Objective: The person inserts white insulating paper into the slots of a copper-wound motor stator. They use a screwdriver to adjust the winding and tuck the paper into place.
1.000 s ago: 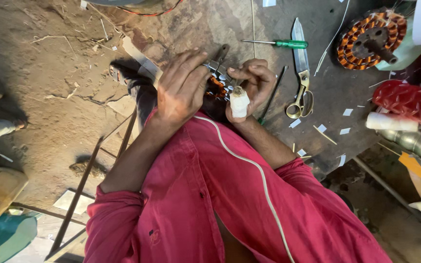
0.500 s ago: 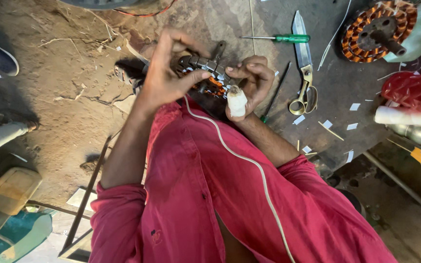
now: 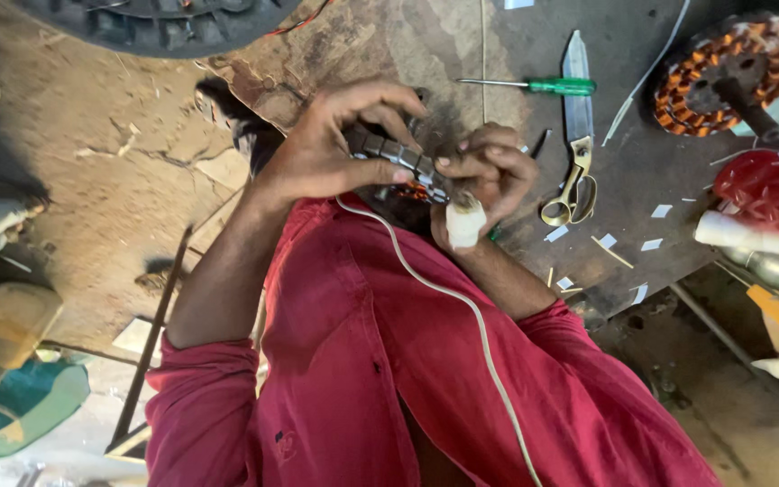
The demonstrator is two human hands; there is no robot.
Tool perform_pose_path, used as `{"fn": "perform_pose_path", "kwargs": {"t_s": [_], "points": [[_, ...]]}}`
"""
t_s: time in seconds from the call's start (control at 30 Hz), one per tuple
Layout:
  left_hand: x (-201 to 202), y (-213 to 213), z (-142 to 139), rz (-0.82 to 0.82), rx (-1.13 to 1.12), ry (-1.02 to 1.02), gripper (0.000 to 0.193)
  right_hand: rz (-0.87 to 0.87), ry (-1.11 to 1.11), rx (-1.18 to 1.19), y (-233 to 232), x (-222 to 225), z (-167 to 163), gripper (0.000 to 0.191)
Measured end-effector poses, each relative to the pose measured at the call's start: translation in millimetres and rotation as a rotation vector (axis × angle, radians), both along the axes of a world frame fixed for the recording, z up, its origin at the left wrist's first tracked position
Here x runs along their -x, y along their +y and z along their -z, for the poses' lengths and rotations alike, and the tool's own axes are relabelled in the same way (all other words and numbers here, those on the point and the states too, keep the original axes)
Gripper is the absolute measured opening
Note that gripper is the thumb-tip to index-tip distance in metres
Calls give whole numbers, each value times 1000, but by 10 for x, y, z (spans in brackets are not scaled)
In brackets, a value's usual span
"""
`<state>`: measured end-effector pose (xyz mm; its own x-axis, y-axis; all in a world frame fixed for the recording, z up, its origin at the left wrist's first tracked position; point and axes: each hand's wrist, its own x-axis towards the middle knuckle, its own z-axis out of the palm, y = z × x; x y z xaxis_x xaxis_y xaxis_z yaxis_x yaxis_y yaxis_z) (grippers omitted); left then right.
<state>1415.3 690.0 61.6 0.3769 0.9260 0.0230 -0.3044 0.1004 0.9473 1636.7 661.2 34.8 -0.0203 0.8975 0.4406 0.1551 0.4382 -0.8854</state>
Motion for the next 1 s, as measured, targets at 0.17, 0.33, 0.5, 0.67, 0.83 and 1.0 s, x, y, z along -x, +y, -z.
{"fn": "perform_pose_path", "kwargs": {"t_s": [0.17, 0.33, 0.5, 0.67, 0.83, 1.0], "points": [[5, -5, 14, 8, -91, 99, 65, -36, 96, -41, 72, -137, 127, 58], [0, 19, 4, -6, -65, -43, 72, -133, 59, -71, 62, -285, 143, 61], [32, 12, 34, -14, -44, -35, 64, -245, 27, -69, 176, -372, 71, 67], [29, -45, 68, -15, -22, -43, 62, -19, 16, -23, -3, -190, 49, 56], [38, 15, -62, -23, -56, 32, 60, -61, 22, -60, 57, -206, 73, 56], [64, 326, -32, -45, -292, -69, 53, -7, -2, -179, 70, -223, 40, 56]]}}
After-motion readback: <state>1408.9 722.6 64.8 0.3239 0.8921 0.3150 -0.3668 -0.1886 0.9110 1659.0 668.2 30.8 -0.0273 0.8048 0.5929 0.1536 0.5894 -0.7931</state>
